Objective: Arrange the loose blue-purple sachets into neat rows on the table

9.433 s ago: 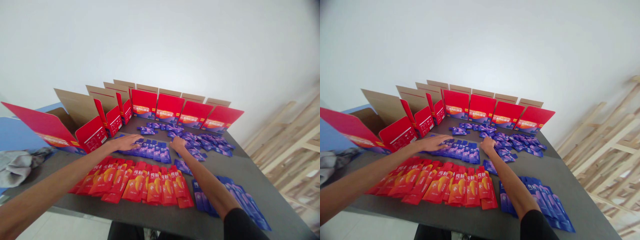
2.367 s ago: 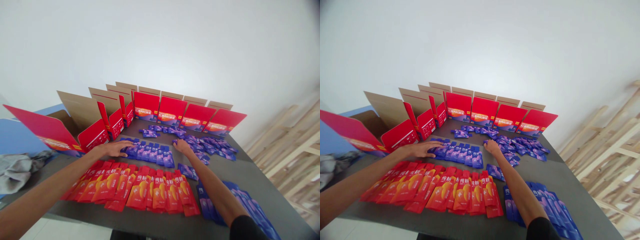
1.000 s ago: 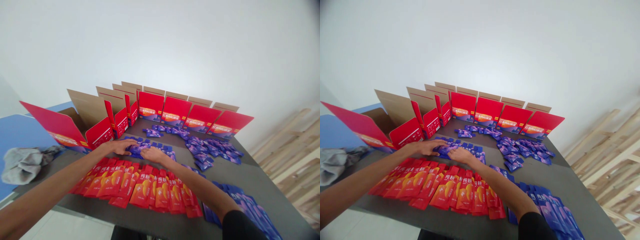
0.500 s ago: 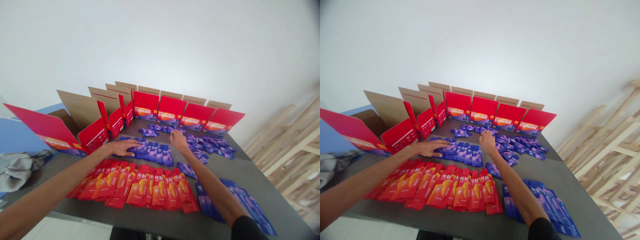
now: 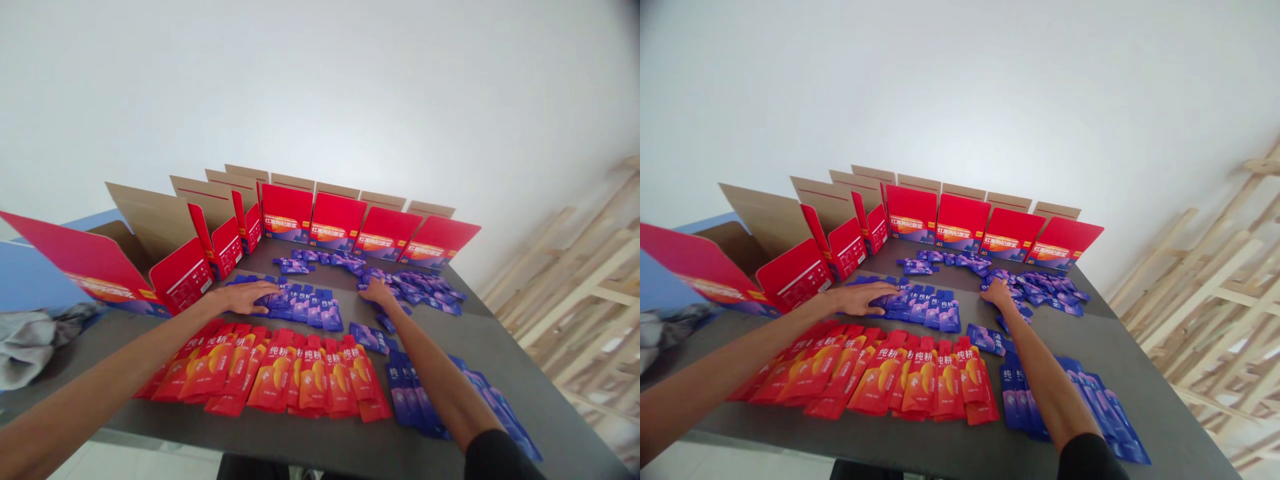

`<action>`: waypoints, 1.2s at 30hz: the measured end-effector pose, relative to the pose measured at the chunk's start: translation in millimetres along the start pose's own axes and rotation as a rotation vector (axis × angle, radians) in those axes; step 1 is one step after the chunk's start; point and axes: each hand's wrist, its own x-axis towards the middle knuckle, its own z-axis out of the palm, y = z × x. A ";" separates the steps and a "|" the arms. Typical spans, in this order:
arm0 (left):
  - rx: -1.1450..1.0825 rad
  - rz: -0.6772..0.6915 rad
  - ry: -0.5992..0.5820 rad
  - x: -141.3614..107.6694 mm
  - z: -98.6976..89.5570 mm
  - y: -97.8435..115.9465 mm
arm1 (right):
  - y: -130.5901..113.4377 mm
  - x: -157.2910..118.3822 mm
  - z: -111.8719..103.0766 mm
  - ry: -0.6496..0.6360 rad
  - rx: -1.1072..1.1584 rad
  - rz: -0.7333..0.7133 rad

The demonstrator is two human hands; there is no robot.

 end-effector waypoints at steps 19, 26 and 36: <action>-0.040 -0.013 0.020 0.3 2.4 4.1 | -116.3 -91.9 -15.7 0.091 0.242 -0.313; -0.029 -0.042 0.036 3.2 -2.1 12.7 | -177.5 -126.2 9.0 0.082 0.220 -0.454; -0.069 -0.030 0.055 6.5 -4.2 12.9 | -185.0 -124.4 19.4 -0.012 0.157 -0.479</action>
